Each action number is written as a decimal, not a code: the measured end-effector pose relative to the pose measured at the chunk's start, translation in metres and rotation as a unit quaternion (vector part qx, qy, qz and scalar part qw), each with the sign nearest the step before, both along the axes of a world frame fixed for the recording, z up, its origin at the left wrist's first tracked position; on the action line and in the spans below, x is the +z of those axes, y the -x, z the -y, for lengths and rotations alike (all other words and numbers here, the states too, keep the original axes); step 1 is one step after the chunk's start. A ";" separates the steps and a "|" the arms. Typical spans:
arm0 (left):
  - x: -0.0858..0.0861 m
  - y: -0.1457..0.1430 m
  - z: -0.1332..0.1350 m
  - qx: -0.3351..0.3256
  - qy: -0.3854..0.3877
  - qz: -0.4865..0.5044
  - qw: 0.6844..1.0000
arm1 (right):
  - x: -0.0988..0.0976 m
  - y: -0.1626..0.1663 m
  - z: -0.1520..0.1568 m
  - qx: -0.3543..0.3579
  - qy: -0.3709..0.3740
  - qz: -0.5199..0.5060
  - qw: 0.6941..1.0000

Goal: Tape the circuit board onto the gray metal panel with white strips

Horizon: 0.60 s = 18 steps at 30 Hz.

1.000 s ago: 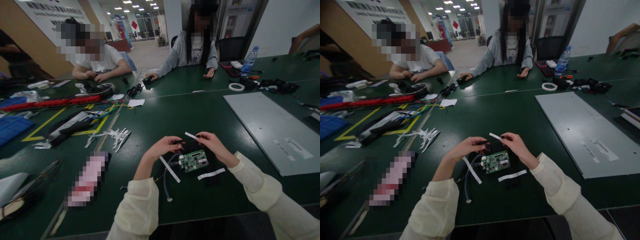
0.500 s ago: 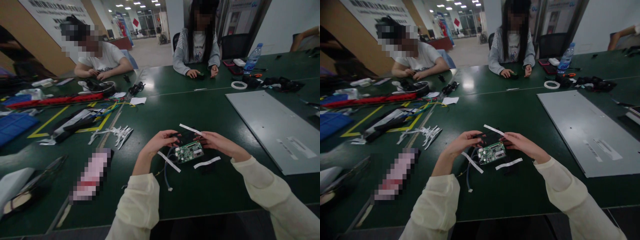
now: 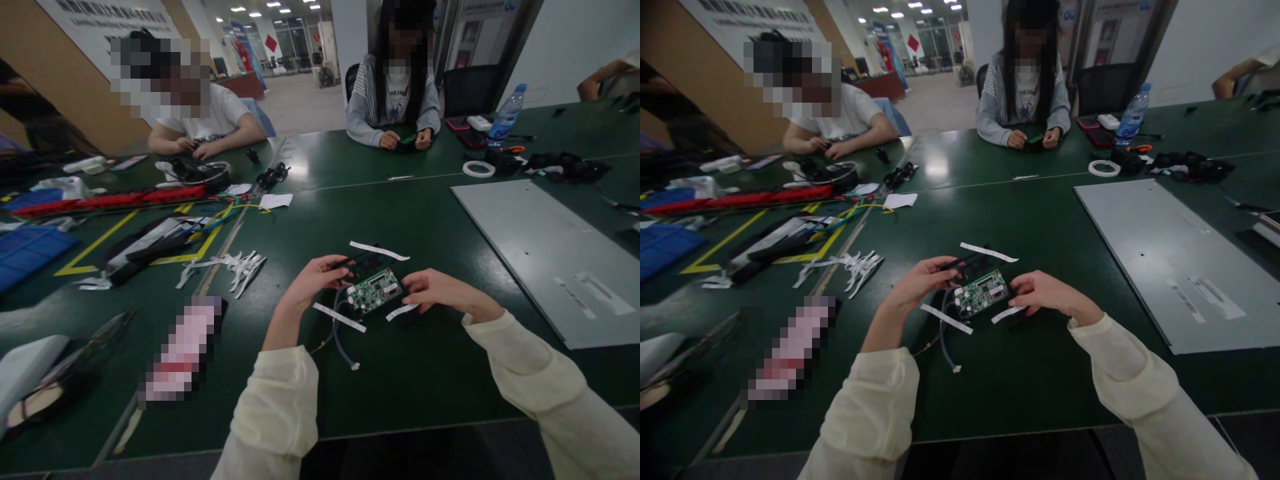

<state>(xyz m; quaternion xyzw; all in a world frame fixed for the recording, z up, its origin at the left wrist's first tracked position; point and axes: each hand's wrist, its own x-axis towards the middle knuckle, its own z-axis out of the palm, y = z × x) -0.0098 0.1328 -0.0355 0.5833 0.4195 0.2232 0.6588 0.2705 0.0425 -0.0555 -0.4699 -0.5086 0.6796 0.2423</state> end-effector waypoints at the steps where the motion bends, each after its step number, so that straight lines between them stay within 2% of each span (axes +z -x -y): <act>1: 0.000 0.000 0.000 0.001 0.003 -0.002 1.000 | -0.001 0.001 0.000 0.004 -0.006 0.001 1.000; 4: 0.001 0.000 0.000 0.006 0.019 -0.003 1.000 | -0.005 0.000 0.000 0.017 -0.023 0.000 1.000; 7: 0.001 0.000 0.000 0.022 0.032 0.006 0.999 | -0.006 -0.007 -0.004 -0.018 -0.045 0.001 0.999; 9: 0.001 0.000 0.000 0.033 0.037 0.011 0.999 | -0.006 -0.018 -0.008 -0.090 -0.084 0.017 0.992; 11: 0.001 -0.001 0.001 0.038 0.041 0.015 0.998 | -0.007 -0.035 -0.013 -0.197 -0.165 0.102 0.961; 12: 0.001 0.000 0.001 0.040 0.042 0.018 0.998 | -0.010 -0.045 -0.015 -0.257 -0.218 0.182 0.924; 14: 0.001 0.000 0.000 0.046 0.041 0.022 0.998 | -0.018 -0.069 -0.016 -0.335 -0.298 0.385 0.807; 16: 0.000 0.000 0.000 0.049 0.039 0.022 0.998 | -0.030 -0.093 -0.014 -0.379 -0.302 0.540 0.688; 17: 0.000 0.001 -0.001 0.048 0.038 0.022 0.998 | -0.037 -0.105 -0.011 -0.399 -0.285 0.588 0.643; 18: 0.000 0.001 -0.001 0.045 0.038 0.022 0.998 | -0.045 -0.116 -0.009 -0.414 -0.264 0.620 0.612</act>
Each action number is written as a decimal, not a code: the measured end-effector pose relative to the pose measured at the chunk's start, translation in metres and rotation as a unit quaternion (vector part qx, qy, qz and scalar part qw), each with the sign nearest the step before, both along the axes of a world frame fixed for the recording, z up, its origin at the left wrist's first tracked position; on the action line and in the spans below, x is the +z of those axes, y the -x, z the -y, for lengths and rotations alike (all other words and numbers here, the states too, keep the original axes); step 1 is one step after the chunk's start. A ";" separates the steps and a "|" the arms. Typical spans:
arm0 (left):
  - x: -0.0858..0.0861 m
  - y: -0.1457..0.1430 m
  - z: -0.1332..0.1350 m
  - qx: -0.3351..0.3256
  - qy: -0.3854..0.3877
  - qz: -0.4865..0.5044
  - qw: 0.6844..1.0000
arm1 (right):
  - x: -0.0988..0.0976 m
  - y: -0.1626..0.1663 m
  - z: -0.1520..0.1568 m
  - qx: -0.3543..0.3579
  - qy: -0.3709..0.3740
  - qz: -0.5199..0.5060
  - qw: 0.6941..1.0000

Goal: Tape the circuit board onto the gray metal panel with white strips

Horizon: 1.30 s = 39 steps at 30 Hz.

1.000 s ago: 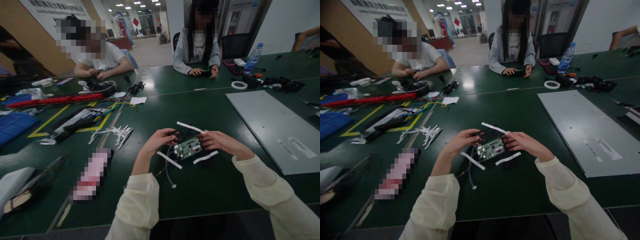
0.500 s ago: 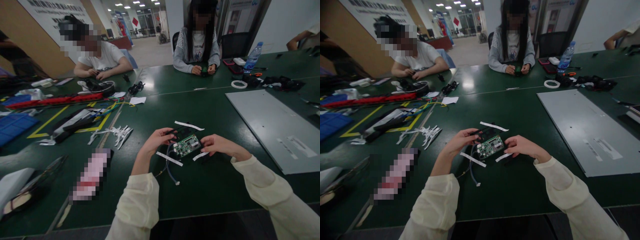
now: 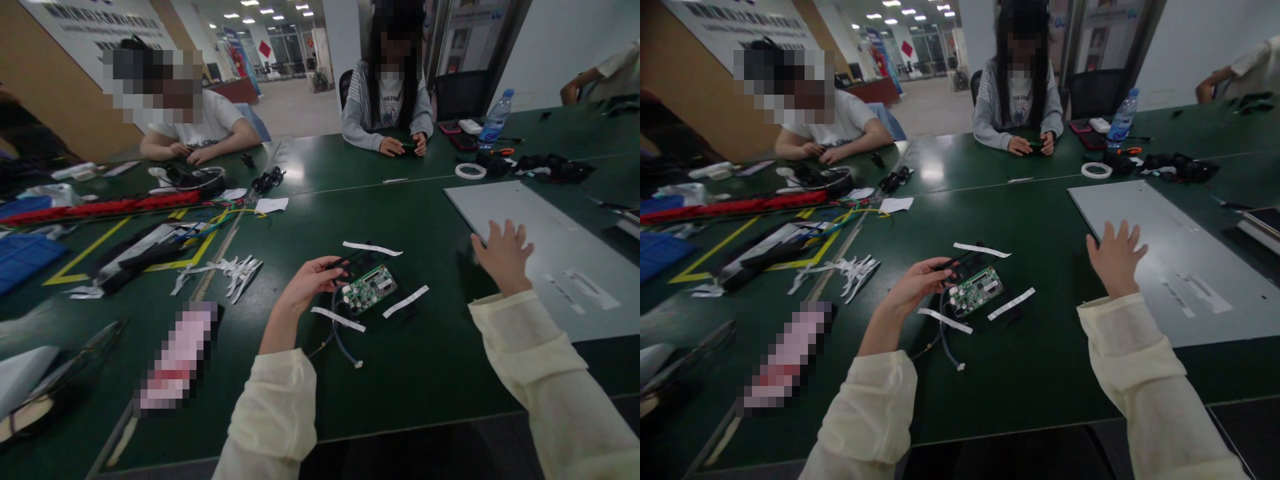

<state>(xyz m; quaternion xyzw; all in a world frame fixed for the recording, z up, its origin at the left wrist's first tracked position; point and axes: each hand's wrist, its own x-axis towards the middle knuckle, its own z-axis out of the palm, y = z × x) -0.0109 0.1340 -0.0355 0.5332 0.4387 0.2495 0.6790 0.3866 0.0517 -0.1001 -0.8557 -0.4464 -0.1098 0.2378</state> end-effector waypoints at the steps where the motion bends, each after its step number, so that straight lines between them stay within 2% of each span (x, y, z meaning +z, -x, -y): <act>1: 0.000 0.000 0.000 -0.003 0.000 0.001 1.000 | -0.007 -0.010 0.002 -0.036 0.012 0.011 0.999; 4: 0.001 0.000 0.000 -0.005 0.002 0.004 1.000 | -0.024 -0.032 0.003 -0.100 0.074 -0.029 0.992; 7: 0.004 -0.001 0.001 0.003 0.005 0.003 1.000 | -0.034 -0.040 0.001 -0.114 0.128 -0.072 0.982; 12: 0.007 -0.003 0.003 0.023 0.011 0.003 1.000 | -0.040 -0.037 0.001 -0.098 0.105 -0.026 0.989; 26: 0.002 0.002 -0.006 0.104 0.033 0.079 0.991 | -0.035 -0.024 0.005 -0.063 0.098 0.010 0.993; 32: 0.003 0.003 -0.008 0.127 0.044 0.094 0.986 | -0.032 -0.015 0.001 -0.070 0.106 0.018 0.992; 39: 0.006 0.002 -0.006 0.132 0.047 0.089 0.986 | -0.022 0.014 0.005 -0.004 0.121 0.048 0.991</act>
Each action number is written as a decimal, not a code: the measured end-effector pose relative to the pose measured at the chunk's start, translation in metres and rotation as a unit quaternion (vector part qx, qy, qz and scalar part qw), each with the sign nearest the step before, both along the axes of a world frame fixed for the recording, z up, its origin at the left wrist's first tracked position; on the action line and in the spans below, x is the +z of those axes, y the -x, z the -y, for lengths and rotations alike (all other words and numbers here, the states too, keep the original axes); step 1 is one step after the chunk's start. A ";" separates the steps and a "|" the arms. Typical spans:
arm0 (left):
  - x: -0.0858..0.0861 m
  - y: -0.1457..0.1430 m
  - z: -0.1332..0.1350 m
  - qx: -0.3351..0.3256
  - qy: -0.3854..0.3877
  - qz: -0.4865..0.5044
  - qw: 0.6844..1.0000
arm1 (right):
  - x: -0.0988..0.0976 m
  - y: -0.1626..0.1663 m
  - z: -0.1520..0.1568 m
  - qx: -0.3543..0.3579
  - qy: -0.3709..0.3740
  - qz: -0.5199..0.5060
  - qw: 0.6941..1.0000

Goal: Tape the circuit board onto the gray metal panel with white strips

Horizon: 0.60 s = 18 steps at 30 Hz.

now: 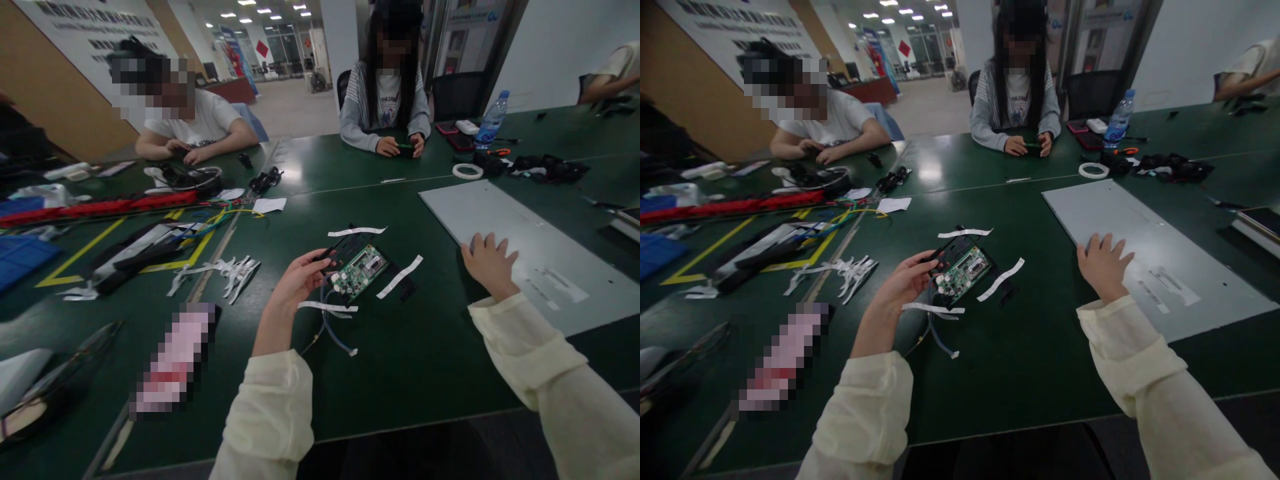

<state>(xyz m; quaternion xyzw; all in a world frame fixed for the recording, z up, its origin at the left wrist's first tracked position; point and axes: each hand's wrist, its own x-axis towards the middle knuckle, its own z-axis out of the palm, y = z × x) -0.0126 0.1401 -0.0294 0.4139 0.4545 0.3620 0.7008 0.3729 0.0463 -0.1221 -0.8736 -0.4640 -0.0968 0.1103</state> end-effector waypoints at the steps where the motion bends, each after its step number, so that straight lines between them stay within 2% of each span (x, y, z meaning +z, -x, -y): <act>1: 0.000 0.000 0.000 -0.001 -0.001 -0.001 1.000 | 0.002 0.006 0.001 0.015 0.004 0.000 1.000; 9: 0.002 0.001 0.002 -0.024 -0.006 -0.015 1.000 | 0.015 0.051 0.005 0.183 0.047 -0.029 0.982; 18: -0.002 0.003 -0.001 -0.024 -0.006 0.003 1.000 | 0.025 0.083 0.030 0.382 0.048 -0.069 0.920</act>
